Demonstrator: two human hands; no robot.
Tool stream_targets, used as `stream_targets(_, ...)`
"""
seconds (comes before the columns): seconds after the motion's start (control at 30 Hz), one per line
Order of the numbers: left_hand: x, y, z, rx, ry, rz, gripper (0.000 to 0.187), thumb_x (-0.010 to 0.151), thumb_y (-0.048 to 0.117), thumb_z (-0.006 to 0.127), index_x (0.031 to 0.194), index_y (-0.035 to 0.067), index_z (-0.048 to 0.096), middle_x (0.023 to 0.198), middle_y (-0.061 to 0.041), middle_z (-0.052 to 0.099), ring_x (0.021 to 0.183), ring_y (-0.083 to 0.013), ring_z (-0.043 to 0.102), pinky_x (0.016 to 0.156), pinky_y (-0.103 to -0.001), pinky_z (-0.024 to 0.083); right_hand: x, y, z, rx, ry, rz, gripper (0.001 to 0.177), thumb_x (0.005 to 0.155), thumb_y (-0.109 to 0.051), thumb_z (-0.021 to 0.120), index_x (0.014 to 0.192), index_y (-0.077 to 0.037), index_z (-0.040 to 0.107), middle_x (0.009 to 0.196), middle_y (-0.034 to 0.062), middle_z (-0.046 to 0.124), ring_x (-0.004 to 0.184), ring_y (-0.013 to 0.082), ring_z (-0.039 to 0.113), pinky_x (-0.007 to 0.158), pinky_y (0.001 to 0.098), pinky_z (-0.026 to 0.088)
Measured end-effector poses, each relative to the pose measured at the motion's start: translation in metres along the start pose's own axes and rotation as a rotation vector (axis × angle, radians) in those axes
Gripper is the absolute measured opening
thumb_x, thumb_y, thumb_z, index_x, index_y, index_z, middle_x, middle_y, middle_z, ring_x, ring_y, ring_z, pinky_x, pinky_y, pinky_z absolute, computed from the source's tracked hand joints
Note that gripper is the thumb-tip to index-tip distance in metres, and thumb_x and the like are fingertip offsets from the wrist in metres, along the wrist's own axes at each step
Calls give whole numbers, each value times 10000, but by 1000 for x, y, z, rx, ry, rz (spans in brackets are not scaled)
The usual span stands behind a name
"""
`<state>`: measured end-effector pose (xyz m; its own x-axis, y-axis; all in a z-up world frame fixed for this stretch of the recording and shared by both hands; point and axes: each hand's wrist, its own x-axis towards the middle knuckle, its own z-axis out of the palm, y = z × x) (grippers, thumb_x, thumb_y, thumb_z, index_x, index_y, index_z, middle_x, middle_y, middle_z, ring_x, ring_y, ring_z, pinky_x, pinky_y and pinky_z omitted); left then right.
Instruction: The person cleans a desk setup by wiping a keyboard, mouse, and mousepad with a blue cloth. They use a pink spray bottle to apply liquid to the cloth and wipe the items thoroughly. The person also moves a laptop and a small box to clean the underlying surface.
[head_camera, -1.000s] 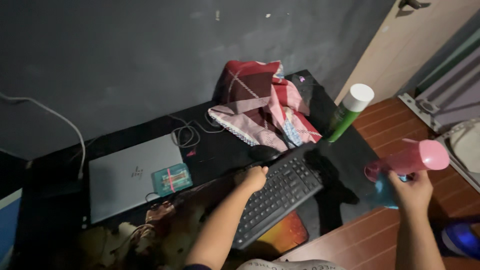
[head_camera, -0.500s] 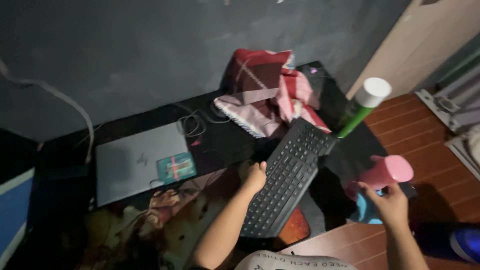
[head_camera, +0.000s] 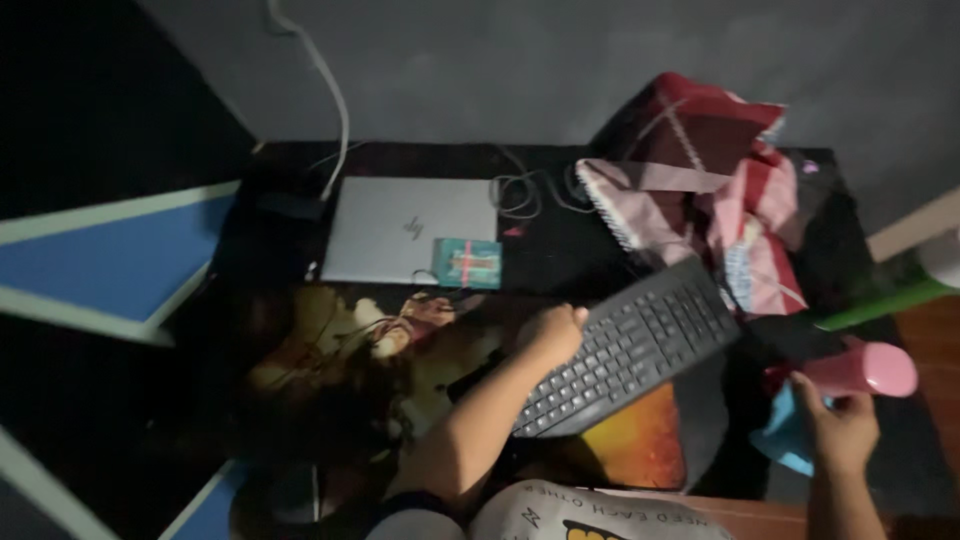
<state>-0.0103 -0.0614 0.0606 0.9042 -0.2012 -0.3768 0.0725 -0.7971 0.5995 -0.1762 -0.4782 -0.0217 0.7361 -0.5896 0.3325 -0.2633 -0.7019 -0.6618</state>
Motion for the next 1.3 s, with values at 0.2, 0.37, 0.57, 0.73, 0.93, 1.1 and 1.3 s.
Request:
stream_targets(0.2,-37,-21,-20,140,-64,166,463,1065,437,399,1135,66,667,1136,-190,716,1072,-413,664,883,-553,508,-61,-25,-2,289,285,20,454,1030,-228,833,1206,73,543,1171,156,647,1052,168,577,960,298,515)
stream_targets(0.37,-47,-49,-34,266,-147,240,457,1069,417,406,1099,74,708,1110,-164,734,1062,-375,683,884,-530,513,-71,-86,27,139,-336,287,396,1094,-341,648,1239,24,699,1079,163,720,990,211,661,914,358,509)
stream_targets(0.57,-53,-101,-65,207,-151,244,444,1035,440,470,1087,86,735,1200,-151,681,1117,-355,656,918,-498,511,-53,-106,106,139,-813,237,617,1019,-495,557,1317,35,659,1199,243,741,1132,306,674,987,372,480)
stream_targets(0.73,-51,-148,-77,193,-165,190,429,1007,443,481,1155,112,710,1184,-120,710,1111,-340,660,926,-485,509,-73,-114,144,199,-890,299,640,1019,-494,555,1284,75,683,1210,230,739,1168,306,645,1020,400,452)
stream_targets(0.93,-47,-193,-72,231,-159,191,459,1045,483,500,1114,99,740,1163,-137,732,1091,-345,677,936,-478,517,-106,-132,165,271,-895,170,624,1052,-489,492,1213,74,709,1110,230,757,1063,311,655,969,408,471)
stream_targets(1.1,-47,-208,-73,53,5,157,324,950,391,616,1079,134,767,1108,-142,743,1033,-336,693,916,-450,536,-115,-136,165,124,-889,129,624,1083,-496,436,1199,51,714,1050,217,767,998,292,675,934,411,490)
stream_targets(1.3,2,-241,-91,260,594,139,261,867,169,640,1117,141,709,1170,-115,657,1121,-350,616,910,-479,498,-122,-137,166,240,-887,268,605,1050,-471,487,1242,61,702,1104,216,768,1048,294,661,969,414,471)
